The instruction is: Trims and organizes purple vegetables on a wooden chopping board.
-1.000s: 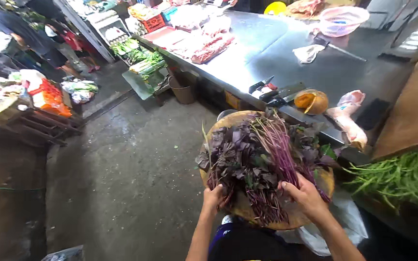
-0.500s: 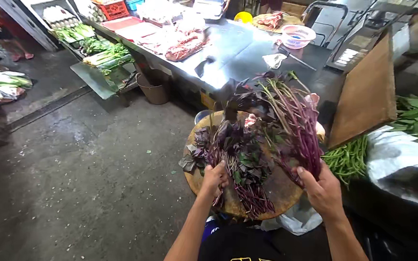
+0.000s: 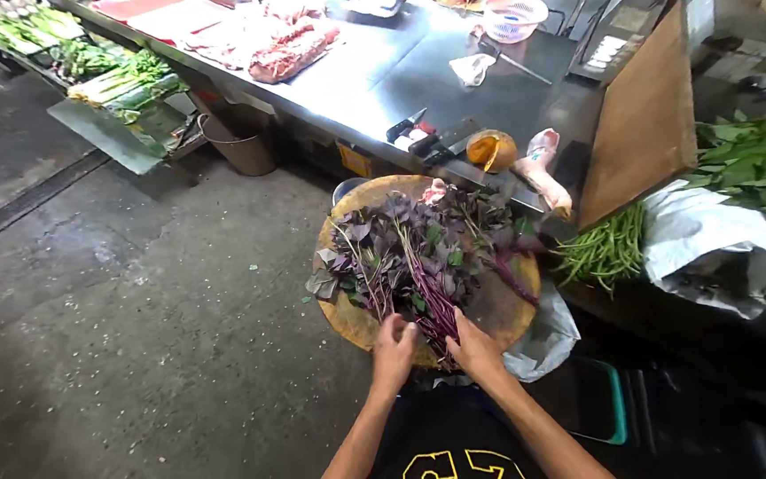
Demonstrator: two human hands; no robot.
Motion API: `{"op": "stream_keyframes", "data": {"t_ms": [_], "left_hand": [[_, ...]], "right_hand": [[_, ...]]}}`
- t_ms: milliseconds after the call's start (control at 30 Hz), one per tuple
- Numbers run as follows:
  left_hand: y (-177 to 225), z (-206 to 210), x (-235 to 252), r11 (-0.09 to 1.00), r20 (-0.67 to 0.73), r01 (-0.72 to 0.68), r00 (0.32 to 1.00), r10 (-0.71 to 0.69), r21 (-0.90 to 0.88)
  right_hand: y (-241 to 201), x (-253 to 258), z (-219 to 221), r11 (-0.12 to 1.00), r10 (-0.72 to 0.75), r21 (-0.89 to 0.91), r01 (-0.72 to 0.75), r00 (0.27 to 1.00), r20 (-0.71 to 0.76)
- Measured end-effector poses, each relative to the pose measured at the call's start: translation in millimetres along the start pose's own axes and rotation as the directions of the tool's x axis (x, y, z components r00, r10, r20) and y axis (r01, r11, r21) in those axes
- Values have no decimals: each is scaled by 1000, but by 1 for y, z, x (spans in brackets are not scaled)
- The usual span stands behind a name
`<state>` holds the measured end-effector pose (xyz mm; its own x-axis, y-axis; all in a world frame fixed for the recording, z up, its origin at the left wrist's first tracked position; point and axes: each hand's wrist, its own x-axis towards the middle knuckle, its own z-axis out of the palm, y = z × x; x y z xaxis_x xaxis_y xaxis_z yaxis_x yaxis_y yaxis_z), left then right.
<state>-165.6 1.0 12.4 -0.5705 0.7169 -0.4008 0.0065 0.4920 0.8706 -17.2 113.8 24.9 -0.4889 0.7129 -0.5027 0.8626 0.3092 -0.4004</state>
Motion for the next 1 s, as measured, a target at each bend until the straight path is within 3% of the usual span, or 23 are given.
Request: {"op": "stream_keyframes", "data": {"t_ms": [67, 100, 200, 400, 533, 633, 733, 800, 900, 1000], "left_hand": [[-3, 24, -3, 915, 310, 273, 934, -178, -298], [-8, 36, -1, 848, 370, 359, 904, -213, -390], [-16, 57, 6, 708, 349, 455, 887, -303, -539], [-14, 58, 7, 760, 200, 305, 952, -232, -574], [-6, 67, 14, 749, 105, 262, 962, -251, -608], [7, 69, 16, 702, 65, 236, 963, -261, -672], [28, 70, 13, 631, 77, 239, 959, -273, -738], [34, 73, 6, 668, 70, 215, 969, -238, -712], [33, 86, -8, 784, 39, 159, 985, -170, -599], [29, 104, -13, 786, -12, 153, 980, -200, -599]], "right_hand": [[7, 1, 10, 985, -140, 114, 128, 984, 108], [8, 0, 10, 969, -197, 179, 170, 969, 147], [14, 3, 5, 929, -281, 296, 224, 945, 168], [27, 21, -8, 813, -351, 533, 232, 927, 131], [26, 1, -11, 721, -383, 670, 176, 907, 174], [38, -26, -10, 753, -353, 651, 95, 893, 278], [57, -29, -7, 660, -295, 751, -29, 909, 295], [60, -17, -12, 573, -298, 818, 36, 940, 167], [52, 1, -27, 538, -400, 814, 217, 916, 20], [50, 14, -35, 568, -515, 764, 308, 857, 38]]}}
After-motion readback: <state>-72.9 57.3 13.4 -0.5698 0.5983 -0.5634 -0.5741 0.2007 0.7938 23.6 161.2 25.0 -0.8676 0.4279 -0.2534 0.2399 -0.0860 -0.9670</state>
